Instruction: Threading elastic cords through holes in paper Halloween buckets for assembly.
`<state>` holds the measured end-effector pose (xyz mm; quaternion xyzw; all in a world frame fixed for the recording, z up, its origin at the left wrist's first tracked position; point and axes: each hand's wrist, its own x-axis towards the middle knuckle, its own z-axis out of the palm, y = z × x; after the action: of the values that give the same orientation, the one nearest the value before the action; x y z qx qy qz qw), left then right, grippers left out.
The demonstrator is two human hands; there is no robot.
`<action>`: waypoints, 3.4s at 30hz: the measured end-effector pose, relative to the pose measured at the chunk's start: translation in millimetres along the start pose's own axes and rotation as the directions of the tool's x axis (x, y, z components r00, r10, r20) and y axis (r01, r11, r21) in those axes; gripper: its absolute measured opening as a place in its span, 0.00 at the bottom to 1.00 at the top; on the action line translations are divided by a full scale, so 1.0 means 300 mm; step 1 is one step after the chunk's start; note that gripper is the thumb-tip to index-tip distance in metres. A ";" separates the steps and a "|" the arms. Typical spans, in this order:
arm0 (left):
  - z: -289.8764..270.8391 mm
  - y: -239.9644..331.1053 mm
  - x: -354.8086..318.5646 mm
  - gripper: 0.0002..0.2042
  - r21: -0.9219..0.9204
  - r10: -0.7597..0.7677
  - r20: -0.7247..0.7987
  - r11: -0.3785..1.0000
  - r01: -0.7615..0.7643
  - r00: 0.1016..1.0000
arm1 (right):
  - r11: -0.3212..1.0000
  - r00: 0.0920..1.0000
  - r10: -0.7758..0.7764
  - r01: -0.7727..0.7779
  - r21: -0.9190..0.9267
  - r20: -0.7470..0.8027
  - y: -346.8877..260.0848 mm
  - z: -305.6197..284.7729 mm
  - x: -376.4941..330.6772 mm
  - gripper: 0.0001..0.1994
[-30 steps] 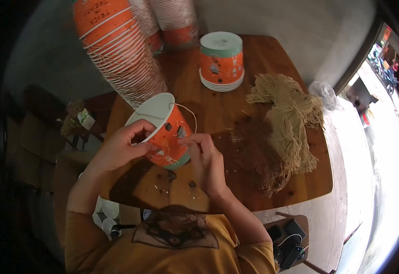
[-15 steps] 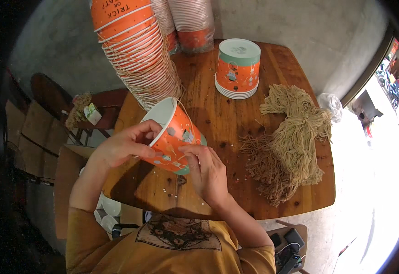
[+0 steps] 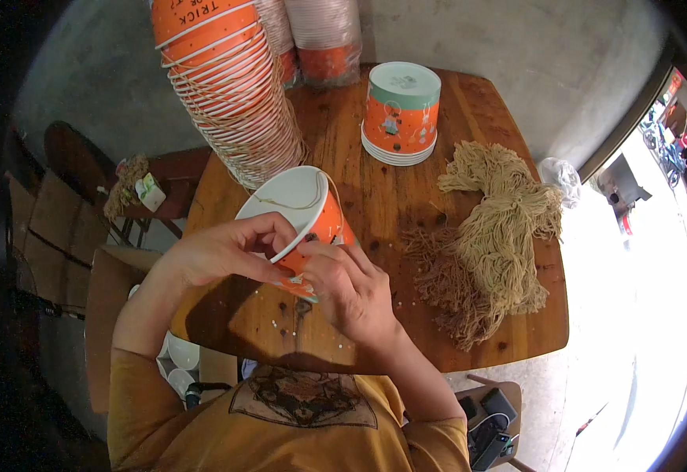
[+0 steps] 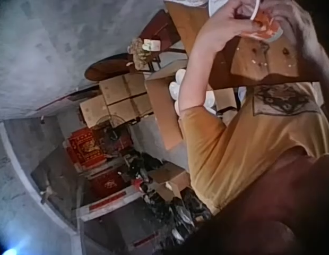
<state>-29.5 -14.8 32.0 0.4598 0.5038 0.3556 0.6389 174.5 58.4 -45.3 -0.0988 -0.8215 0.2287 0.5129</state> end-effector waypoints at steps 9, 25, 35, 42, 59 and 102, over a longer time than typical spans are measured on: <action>0.006 -0.009 0.012 0.15 0.042 -0.003 0.023 0.999 0.002 1.000 | 0.974 0.971 0.203 -0.213 -0.075 -0.128 -0.008 0.022 -0.051 0.14; 0.006 -0.017 0.017 0.18 0.035 0.013 0.008 0.999 -0.013 1.000 | 0.999 0.998 -0.030 0.032 0.025 -0.061 -0.004 0.035 -0.059 0.16; 0.018 -0.012 0.019 0.16 0.013 0.003 0.010 1.000 -0.003 1.000 | 0.988 0.980 0.038 -0.065 -0.137 -0.195 0.004 0.026 -0.027 0.17; 0.035 0.003 0.018 0.15 0.013 -0.004 0.014 1.000 0.004 1.000 | 0.972 0.980 -0.032 -0.015 -0.234 -0.194 0.021 0.045 -0.036 0.16; 0.030 -0.009 0.021 0.31 0.099 0.002 0.021 0.995 -0.004 1.000 | 0.961 0.968 -0.168 0.119 -0.251 -0.187 0.022 0.041 -0.047 0.14; 0.105 -0.099 0.056 0.11 0.865 0.715 -0.117 0.414 -0.283 0.689 | 0.868 0.856 0.492 -0.470 0.158 -0.159 -0.018 0.047 0.000 0.09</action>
<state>4.8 -16.0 0.8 0.7231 0.5763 0.3728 0.0772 162.3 49.8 -47.8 -0.2939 -0.7023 0.3852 0.5215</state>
